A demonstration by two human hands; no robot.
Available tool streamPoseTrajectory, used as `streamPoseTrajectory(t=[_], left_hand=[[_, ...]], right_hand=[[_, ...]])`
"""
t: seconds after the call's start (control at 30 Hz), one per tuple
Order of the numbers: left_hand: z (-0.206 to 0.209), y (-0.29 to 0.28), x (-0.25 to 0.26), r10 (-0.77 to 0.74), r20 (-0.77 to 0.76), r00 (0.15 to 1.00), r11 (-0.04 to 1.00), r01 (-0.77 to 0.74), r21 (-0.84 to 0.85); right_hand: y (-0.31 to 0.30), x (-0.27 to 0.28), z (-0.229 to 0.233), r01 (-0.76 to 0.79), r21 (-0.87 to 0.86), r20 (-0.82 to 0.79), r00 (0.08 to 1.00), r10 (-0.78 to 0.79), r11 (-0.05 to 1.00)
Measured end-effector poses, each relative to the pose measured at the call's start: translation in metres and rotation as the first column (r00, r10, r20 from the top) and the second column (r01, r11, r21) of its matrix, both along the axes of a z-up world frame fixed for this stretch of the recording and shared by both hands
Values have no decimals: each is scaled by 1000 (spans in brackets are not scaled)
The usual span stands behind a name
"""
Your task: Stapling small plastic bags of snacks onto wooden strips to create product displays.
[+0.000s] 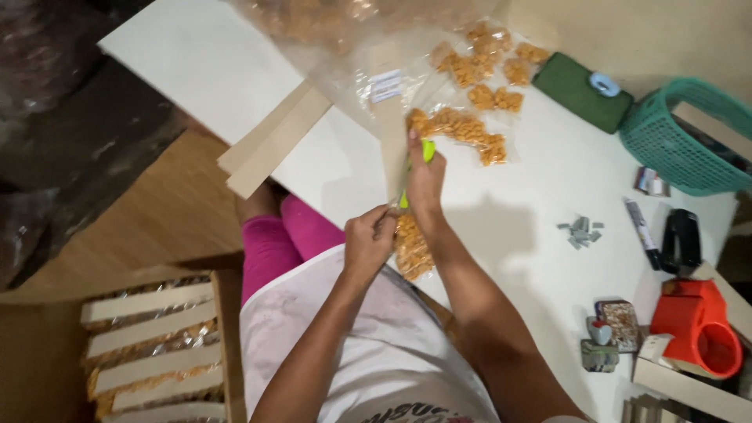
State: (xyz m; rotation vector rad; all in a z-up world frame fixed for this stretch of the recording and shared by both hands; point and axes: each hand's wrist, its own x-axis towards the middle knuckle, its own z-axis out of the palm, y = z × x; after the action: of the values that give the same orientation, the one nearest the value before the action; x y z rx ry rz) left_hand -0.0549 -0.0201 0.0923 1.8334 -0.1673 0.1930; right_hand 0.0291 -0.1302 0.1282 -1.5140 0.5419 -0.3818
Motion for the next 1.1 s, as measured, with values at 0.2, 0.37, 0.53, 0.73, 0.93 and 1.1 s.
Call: streamPoseTrajectory(t=[0.2, 0.37, 0.53, 0.73, 0.93, 1.1], left_hand=[[-79, 10, 29, 6, -303, 953, 963, -88, -254], [-38, 14, 22, -56, -420, 906, 892, -143, -428], [-98, 6, 43, -32, -450, 892, 890, -179, -419], [-75, 13, 51, -29, -397, 918, 884, -162, -438], [-82, 17, 52, -83, -408, 909, 852, -147, -502], [-62, 25, 42, -70, -466, 882, 834, -204, -513]], right_hand=[[-109, 43, -87, -149, -77, 33, 988, 152, 986], [-270, 52, -124, -105, -724, -389, 878, -278, 682], [-254, 19, -85, -246, -755, -481, 838, -258, 608], [-189, -20, -15, -241, -709, -251, 964, 82, 663], [-152, -34, 43, -442, -699, -342, 897, 280, 562], [-158, -50, 30, -713, -624, -675, 698, 238, 321]])
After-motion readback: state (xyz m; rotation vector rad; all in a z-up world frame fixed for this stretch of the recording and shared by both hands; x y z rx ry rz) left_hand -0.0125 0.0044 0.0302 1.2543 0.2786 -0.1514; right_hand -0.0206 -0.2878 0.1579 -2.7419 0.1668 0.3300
